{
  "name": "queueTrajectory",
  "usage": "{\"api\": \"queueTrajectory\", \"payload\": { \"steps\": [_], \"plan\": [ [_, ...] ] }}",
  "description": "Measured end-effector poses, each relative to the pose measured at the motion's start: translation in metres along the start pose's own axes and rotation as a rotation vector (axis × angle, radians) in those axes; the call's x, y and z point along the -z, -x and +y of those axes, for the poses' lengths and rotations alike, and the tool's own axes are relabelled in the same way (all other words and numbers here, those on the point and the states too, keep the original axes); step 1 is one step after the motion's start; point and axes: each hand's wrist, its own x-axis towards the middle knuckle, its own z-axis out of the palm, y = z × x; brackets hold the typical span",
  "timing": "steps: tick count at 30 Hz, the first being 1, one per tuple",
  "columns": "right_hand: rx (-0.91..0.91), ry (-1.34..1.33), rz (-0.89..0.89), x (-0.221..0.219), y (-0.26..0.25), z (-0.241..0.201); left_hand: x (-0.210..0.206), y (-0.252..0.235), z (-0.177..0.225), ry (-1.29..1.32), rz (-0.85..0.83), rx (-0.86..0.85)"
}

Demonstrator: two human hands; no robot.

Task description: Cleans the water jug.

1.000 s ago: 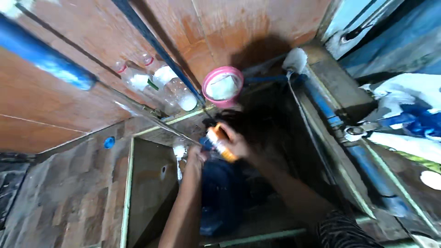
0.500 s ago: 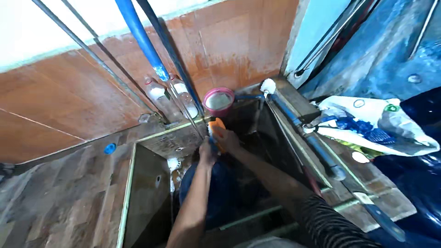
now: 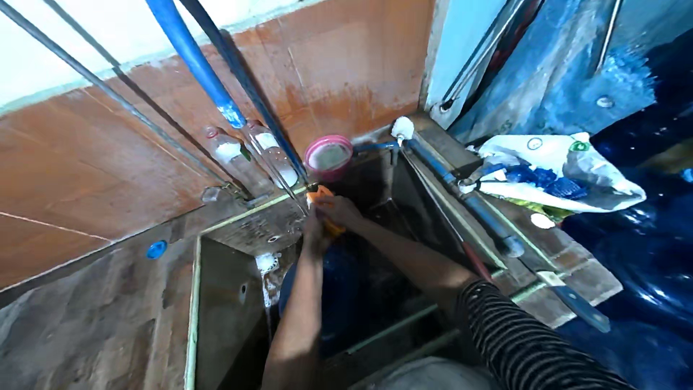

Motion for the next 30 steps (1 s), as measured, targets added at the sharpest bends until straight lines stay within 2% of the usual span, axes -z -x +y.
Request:
{"api": "queueTrajectory", "payload": {
  "steps": [3,5,8,10,12,14,17,18,20,23,25,28,30],
  "plan": [
    [0.003,0.057,-0.032,-0.009,0.027,-0.008,0.006,-0.001,0.017,0.024,0.118,0.099],
    [-0.013,0.119,-0.112,-0.010,0.039,-0.018,0.015,-0.010,0.016,0.104,0.119,0.160],
    [-0.028,0.105,-0.016,-0.005,0.004,-0.003,0.005,-0.012,-0.004,0.100,0.115,0.142],
    [-0.048,0.045,0.058,-0.010,-0.006,0.004,-0.002,-0.012,-0.007,0.094,0.175,0.105],
    [-0.022,0.048,-0.023,-0.018,0.017,0.002,0.009,-0.020,-0.006,0.170,0.187,0.099],
    [-0.031,0.055,-0.189,-0.016,0.049,0.009,0.026,-0.030,-0.003,0.222,0.179,0.164],
    [-0.154,0.093,-0.309,-0.001,0.073,0.049,0.030,-0.042,0.007,0.005,0.134,0.272],
    [-0.207,0.083,-0.277,0.002,0.079,0.067,0.027,-0.043,0.010,-0.128,0.083,0.255],
    [-0.302,0.055,-0.192,0.009,0.088,0.094,0.021,-0.044,0.018,-0.463,-0.023,0.111],
    [-0.444,0.122,-0.222,0.017,0.100,0.120,0.023,-0.042,0.031,-0.802,-0.049,-0.093],
    [-0.486,0.189,-0.289,0.014,0.104,0.139,0.032,-0.038,0.032,-0.795,-0.060,-0.216],
    [-0.537,0.232,-0.360,0.008,0.107,0.167,0.057,-0.010,0.039,-0.680,-0.128,-0.253],
    [-0.557,0.242,-0.378,0.004,0.115,0.184,0.090,0.020,0.034,-0.658,-0.066,-0.292]
  ]
}}
